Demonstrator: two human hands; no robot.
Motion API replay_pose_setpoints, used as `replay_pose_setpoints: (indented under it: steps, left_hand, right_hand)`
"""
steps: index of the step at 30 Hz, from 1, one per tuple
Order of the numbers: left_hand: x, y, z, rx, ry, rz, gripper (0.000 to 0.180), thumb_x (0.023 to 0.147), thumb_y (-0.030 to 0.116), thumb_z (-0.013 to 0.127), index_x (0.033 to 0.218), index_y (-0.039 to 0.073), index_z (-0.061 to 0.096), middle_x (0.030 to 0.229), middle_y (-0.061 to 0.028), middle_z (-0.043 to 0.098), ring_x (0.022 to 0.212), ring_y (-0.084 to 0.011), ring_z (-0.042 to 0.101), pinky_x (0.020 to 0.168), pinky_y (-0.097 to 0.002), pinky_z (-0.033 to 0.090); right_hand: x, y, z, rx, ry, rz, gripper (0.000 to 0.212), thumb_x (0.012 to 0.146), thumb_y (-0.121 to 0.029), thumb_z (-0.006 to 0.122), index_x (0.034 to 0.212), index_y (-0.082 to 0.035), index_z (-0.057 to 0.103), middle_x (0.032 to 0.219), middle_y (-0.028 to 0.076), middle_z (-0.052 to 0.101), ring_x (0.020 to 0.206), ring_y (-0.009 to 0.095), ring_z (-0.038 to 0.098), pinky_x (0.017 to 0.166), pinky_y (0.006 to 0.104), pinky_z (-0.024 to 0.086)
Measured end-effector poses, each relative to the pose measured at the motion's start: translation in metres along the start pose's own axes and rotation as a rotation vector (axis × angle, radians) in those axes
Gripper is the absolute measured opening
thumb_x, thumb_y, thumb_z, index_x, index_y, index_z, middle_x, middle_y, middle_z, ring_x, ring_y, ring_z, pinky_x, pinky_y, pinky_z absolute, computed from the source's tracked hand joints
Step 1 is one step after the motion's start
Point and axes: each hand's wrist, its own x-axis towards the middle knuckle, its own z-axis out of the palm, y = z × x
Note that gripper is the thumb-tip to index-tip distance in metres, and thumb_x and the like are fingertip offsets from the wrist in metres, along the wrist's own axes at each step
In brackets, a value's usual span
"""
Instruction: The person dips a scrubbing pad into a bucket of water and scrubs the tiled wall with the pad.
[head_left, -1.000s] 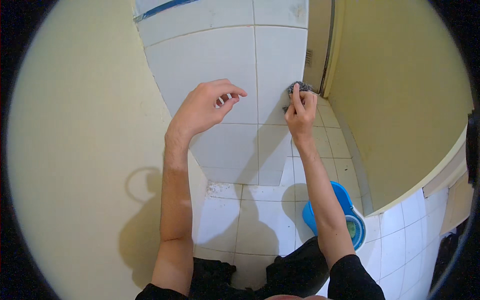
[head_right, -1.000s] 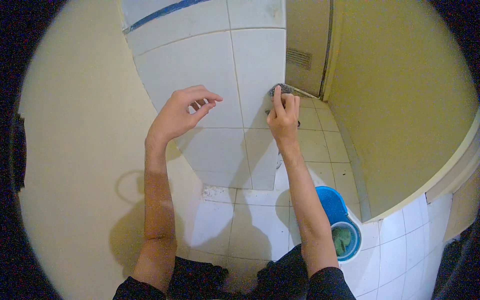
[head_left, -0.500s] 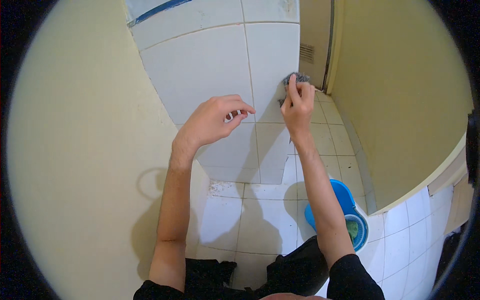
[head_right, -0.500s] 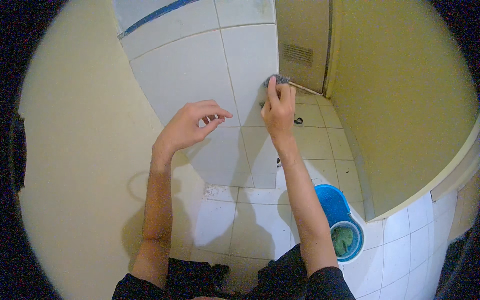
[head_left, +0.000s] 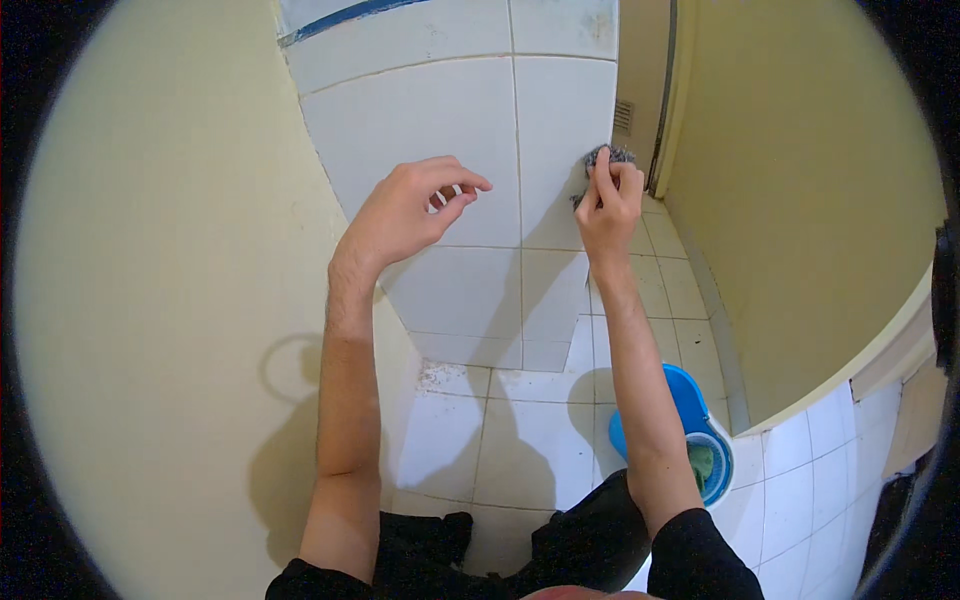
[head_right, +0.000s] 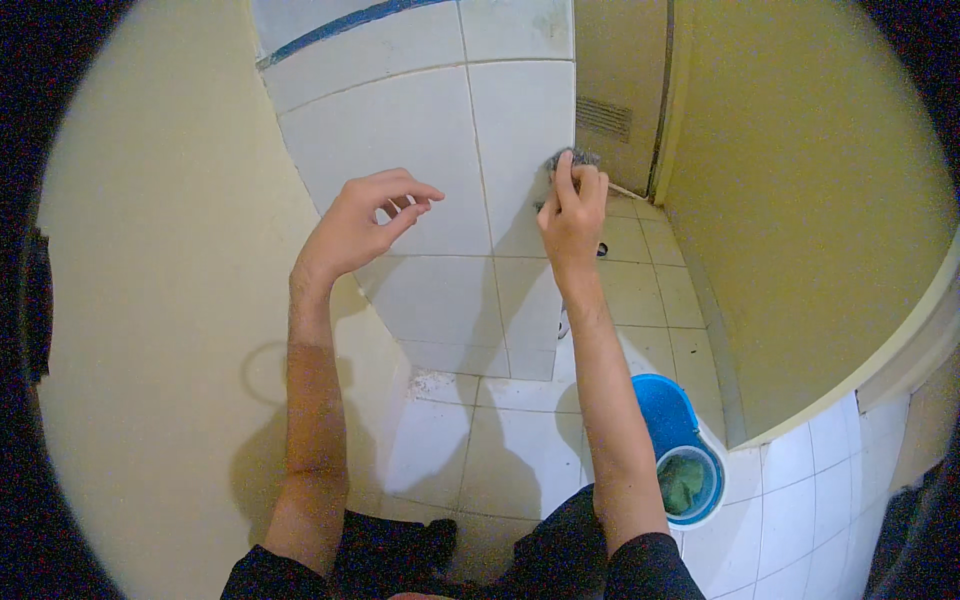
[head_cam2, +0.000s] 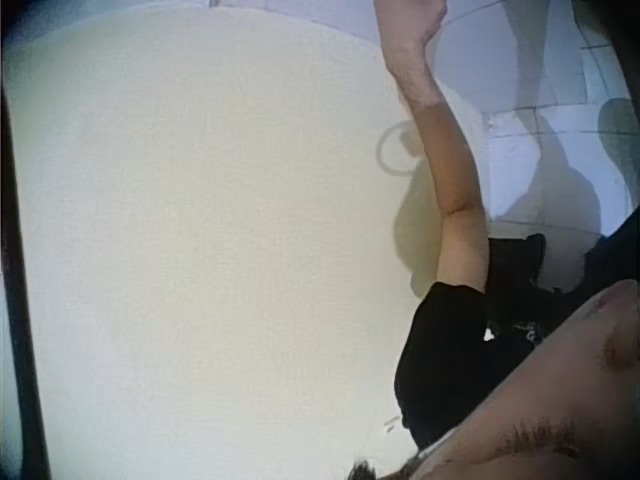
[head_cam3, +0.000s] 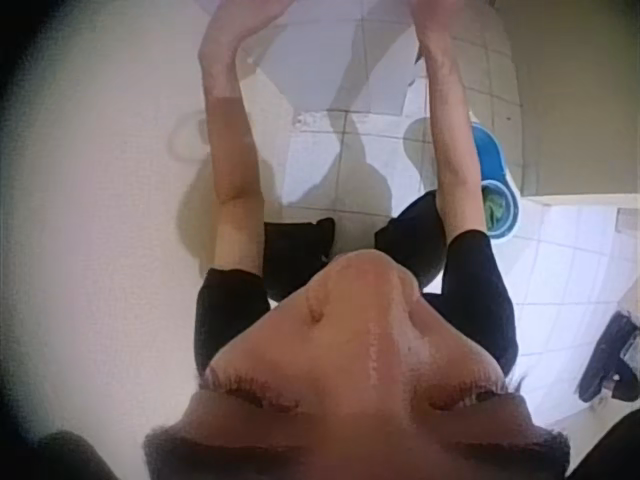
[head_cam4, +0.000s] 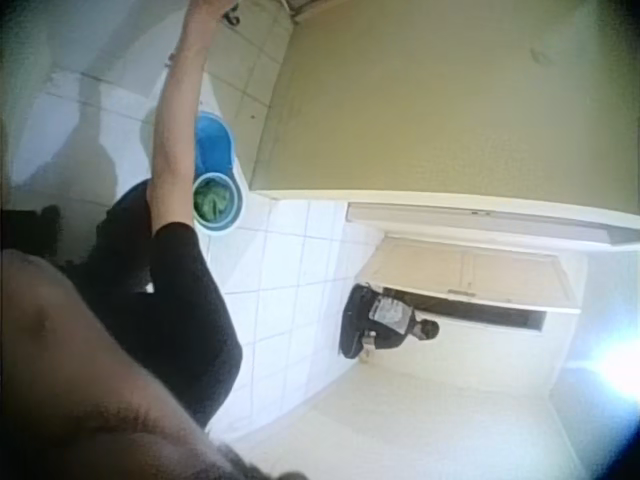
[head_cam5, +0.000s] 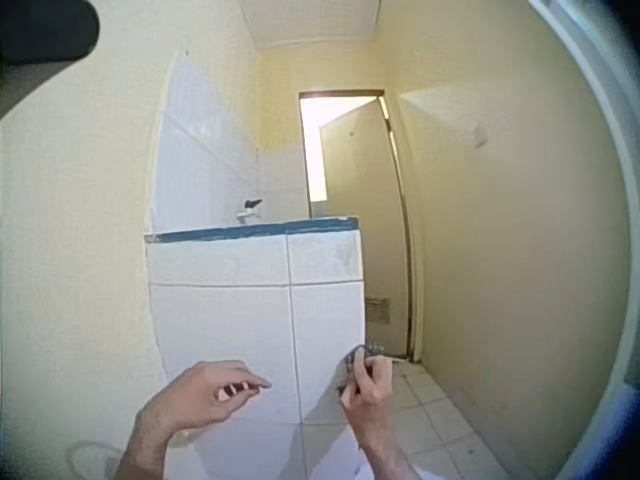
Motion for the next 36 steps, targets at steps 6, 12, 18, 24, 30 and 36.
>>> replay_pose_setpoints:
  steps: [6, 12, 18, 24, 30, 36]
  left_hand:
    - [-0.001, -0.003, 0.001, -0.006, -0.019, 0.025, 0.019, 0.096, 0.004, 0.068, 0.113, 0.008, 0.076, 0.097, -0.0055, 0.072, 0.081, -0.0149, 0.067, 0.071, -0.0294, 0.055]
    - [0.003, -0.009, 0.002, -0.077, 0.022, 0.070, 0.016, 0.096, 0.004, 0.065, 0.109, 0.007, 0.075, 0.099, -0.0053, 0.074, 0.078, -0.0192, 0.068, 0.070, -0.0319, 0.057]
    - [0.002, -0.022, 0.003, -0.114, 0.036, 0.084, 0.020, 0.096, 0.003, 0.067, 0.113, 0.008, 0.077, 0.101, -0.0052, 0.074, 0.084, -0.0146, 0.068, 0.072, -0.0285, 0.055]
    - [0.007, -0.023, -0.001, -0.139, 0.053, 0.056, 0.020, 0.096, 0.004, 0.067, 0.113, 0.009, 0.077, 0.102, -0.0047, 0.074, 0.085, -0.0144, 0.068, 0.073, -0.0284, 0.054]
    - [0.008, -0.025, 0.002, -0.140, 0.041, 0.048, 0.019, 0.097, 0.006, 0.068, 0.113, 0.008, 0.077, 0.102, -0.0046, 0.074, 0.084, -0.0147, 0.067, 0.072, -0.0289, 0.055]
    - [0.011, -0.027, 0.007, -0.126, 0.033, 0.056, 0.019, 0.097, 0.005, 0.067, 0.113, 0.008, 0.076, 0.101, -0.0055, 0.074, 0.083, -0.0149, 0.067, 0.072, -0.0290, 0.055]
  right_hand:
    - [0.002, -0.001, -0.001, 0.009, 0.011, -0.001, 0.053, 0.077, 0.014, 0.067, 0.128, 0.002, 0.066, 0.093, 0.012, 0.056, 0.086, 0.031, 0.054, 0.075, 0.0425, 0.048]
    - [-0.006, 0.009, -0.009, -0.057, -0.086, -0.105, 0.044, 0.082, 0.012, 0.066, 0.126, 0.005, 0.066, 0.093, 0.013, 0.056, 0.086, 0.031, 0.054, 0.075, 0.0439, 0.048]
    - [0.016, -0.007, -0.007, -0.069, -0.088, -0.044, 0.045, 0.081, 0.012, 0.066, 0.125, 0.004, 0.067, 0.093, 0.014, 0.056, 0.086, 0.033, 0.053, 0.075, 0.0431, 0.047]
    - [-0.004, 0.008, -0.006, -0.133, -0.079, -0.131, 0.043, 0.082, 0.011, 0.068, 0.124, 0.004, 0.067, 0.094, 0.013, 0.057, 0.087, 0.032, 0.053, 0.075, 0.0427, 0.047]
    - [0.023, -0.006, -0.001, -0.049, -0.050, -0.052, 0.051, 0.076, 0.015, 0.066, 0.126, 0.003, 0.067, 0.094, 0.013, 0.056, 0.087, 0.032, 0.052, 0.074, 0.0433, 0.048]
    - [-0.002, 0.003, -0.004, -0.185, -0.079, -0.143, 0.042, 0.084, 0.015, 0.067, 0.123, -0.001, 0.072, 0.092, 0.010, 0.057, 0.086, 0.026, 0.055, 0.073, 0.0372, 0.050]
